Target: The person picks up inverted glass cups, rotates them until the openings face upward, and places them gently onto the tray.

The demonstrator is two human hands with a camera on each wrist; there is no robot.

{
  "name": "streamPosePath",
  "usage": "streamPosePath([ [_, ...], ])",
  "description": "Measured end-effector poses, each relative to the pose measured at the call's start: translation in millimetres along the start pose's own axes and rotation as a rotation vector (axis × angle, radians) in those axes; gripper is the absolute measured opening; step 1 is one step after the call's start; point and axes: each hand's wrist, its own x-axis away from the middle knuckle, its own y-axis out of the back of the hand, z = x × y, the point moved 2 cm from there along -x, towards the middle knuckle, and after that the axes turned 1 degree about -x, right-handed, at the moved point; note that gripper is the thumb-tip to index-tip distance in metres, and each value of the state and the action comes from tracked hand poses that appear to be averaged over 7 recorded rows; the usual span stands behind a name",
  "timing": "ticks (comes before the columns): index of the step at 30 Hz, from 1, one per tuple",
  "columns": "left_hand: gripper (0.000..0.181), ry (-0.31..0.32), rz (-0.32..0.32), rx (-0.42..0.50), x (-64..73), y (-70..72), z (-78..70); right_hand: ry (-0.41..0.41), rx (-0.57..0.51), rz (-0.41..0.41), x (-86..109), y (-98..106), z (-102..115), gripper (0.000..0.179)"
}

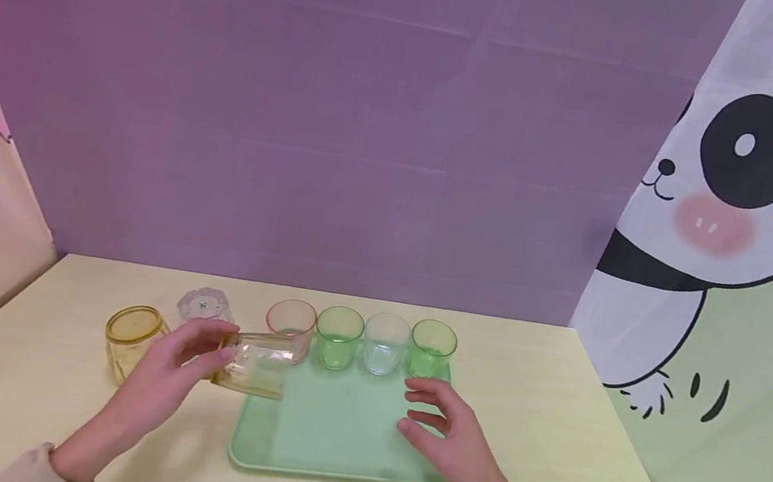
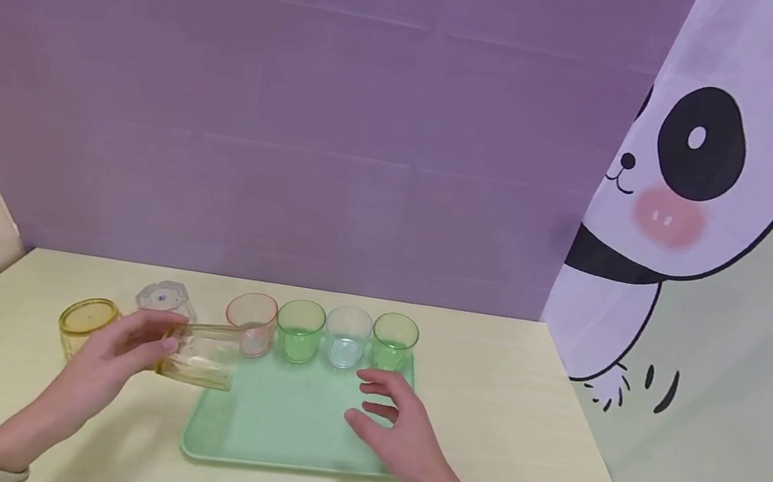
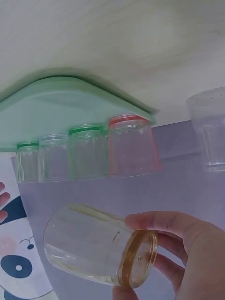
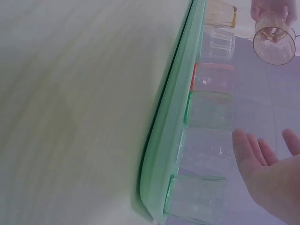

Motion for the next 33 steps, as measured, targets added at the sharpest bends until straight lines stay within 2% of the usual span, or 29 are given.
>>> streamPosePath([
  [9,0.031,-0.004,0.009,0.132,-2.6,-18.0,0.6,0.000,-0.088,-0.006,-4.0,-5,8,0.045],
  [16,0.030,0.042,0.019,0.157,-1.7,-29.9,0.2,0.003,-0.118,0.002,-9.7,-10,11,0.047],
  [26,0.030,0.042,0.044,0.207,2.0,-44.3,-0.1,-0.026,-0.159,0.026,-13.7,-19,14,0.048],
  [33,0.029,0.039,0.059,0.239,5.7,-51.6,0.8,-0.003,-0.168,0.043,-15.1,-23,13,0.049],
])
